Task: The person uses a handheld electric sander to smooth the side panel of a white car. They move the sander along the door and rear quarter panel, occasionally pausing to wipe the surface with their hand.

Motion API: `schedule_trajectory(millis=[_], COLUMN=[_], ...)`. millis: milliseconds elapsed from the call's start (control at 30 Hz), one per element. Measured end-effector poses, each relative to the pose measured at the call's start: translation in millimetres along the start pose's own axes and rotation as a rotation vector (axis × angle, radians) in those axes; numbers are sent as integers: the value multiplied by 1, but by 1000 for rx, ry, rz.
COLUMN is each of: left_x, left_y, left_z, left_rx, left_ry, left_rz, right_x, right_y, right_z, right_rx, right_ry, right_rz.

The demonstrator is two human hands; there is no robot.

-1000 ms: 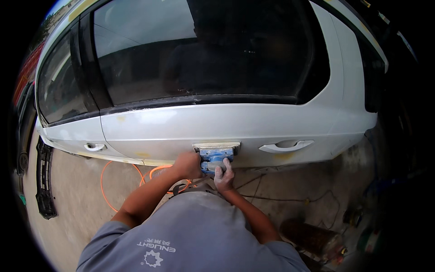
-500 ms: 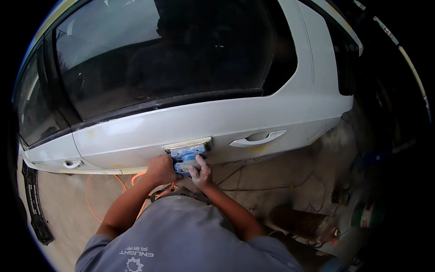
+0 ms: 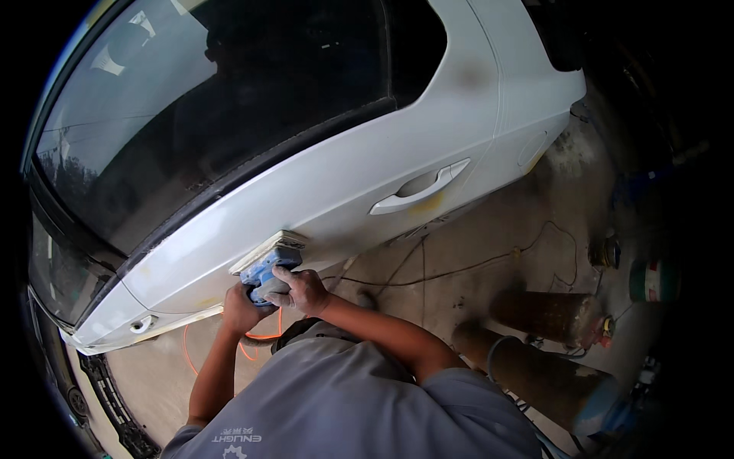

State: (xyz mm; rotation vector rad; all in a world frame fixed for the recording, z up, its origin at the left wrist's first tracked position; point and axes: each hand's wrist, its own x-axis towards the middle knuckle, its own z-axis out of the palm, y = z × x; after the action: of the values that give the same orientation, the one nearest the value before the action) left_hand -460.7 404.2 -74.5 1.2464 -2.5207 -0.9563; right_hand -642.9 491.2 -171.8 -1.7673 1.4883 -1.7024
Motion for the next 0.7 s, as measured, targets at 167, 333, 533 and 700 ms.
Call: schedule_trajectory(millis=[167, 333, 533, 700], left_x=[17, 32, 14, -1], left_y=[31, 39, -28, -55], left_z=[23, 39, 14, -5], left_rx=[19, -4, -94, 2], left_ry=[-19, -43, -75, -169], left_rz=[18, 113, 201, 169], right_x=[-34, 8, 26, 20], right_y=[10, -28, -62, -72], right_z=[25, 29, 94, 135], right_rx=[32, 191, 155, 27], right_ry=[577, 1079, 1105, 997], right_rz=[296, 786, 852, 870])
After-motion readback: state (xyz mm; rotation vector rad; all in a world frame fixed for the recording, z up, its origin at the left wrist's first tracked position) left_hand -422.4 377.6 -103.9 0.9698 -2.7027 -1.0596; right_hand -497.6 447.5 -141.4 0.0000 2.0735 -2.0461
